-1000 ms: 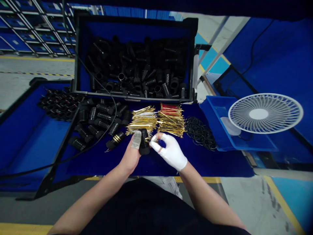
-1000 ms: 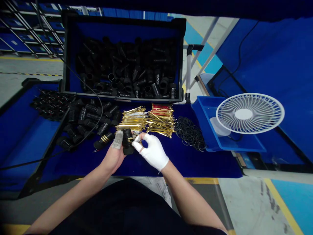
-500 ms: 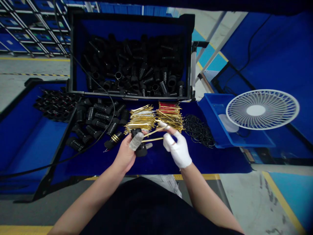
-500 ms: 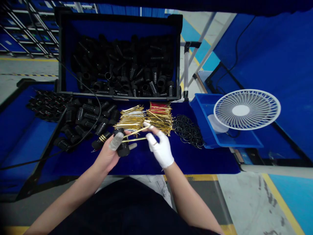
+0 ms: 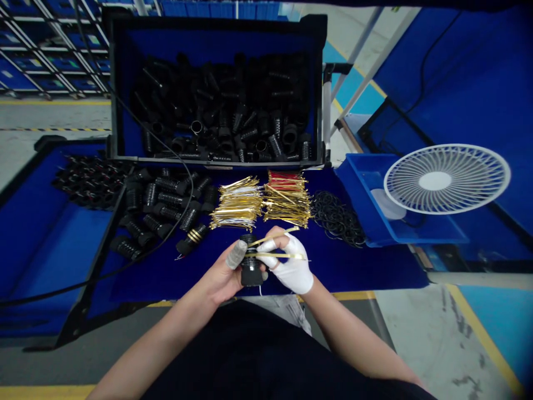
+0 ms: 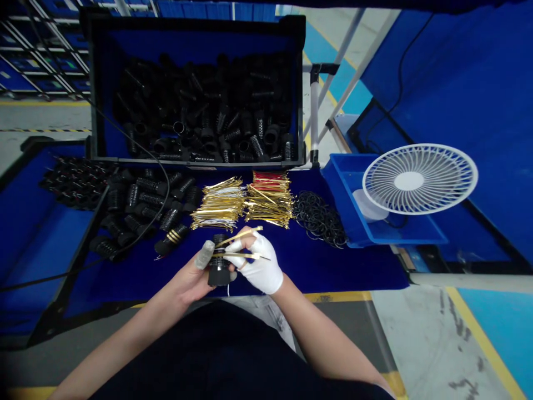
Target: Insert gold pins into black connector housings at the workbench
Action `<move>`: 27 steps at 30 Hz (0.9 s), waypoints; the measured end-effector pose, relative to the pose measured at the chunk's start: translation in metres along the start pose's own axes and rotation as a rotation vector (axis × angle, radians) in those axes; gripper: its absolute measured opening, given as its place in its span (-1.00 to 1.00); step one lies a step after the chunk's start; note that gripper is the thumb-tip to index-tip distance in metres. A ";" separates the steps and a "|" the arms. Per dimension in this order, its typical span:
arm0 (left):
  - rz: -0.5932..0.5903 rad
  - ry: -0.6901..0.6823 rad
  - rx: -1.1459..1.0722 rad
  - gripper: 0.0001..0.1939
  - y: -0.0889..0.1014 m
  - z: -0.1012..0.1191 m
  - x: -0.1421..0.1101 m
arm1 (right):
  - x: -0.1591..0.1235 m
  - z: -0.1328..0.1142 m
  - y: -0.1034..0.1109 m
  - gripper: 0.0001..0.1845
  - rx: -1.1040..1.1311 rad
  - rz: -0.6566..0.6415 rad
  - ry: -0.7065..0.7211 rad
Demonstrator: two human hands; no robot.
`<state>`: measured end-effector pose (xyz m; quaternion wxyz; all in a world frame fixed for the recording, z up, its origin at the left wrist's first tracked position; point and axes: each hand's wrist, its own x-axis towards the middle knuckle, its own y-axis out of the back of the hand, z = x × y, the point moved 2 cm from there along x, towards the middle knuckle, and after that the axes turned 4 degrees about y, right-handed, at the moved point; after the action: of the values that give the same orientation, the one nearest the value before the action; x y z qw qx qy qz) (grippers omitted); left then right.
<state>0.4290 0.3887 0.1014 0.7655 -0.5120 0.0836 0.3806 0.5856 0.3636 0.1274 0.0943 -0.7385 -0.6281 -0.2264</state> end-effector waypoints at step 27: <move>0.138 -0.194 0.431 -0.54 0.018 0.017 0.021 | -0.014 0.001 0.017 -0.77 -0.173 -0.151 0.067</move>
<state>0.4273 0.4167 0.0849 0.8338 -0.2909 0.1235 0.4527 0.6014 0.3487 0.1224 0.0338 -0.6867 -0.6564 -0.3106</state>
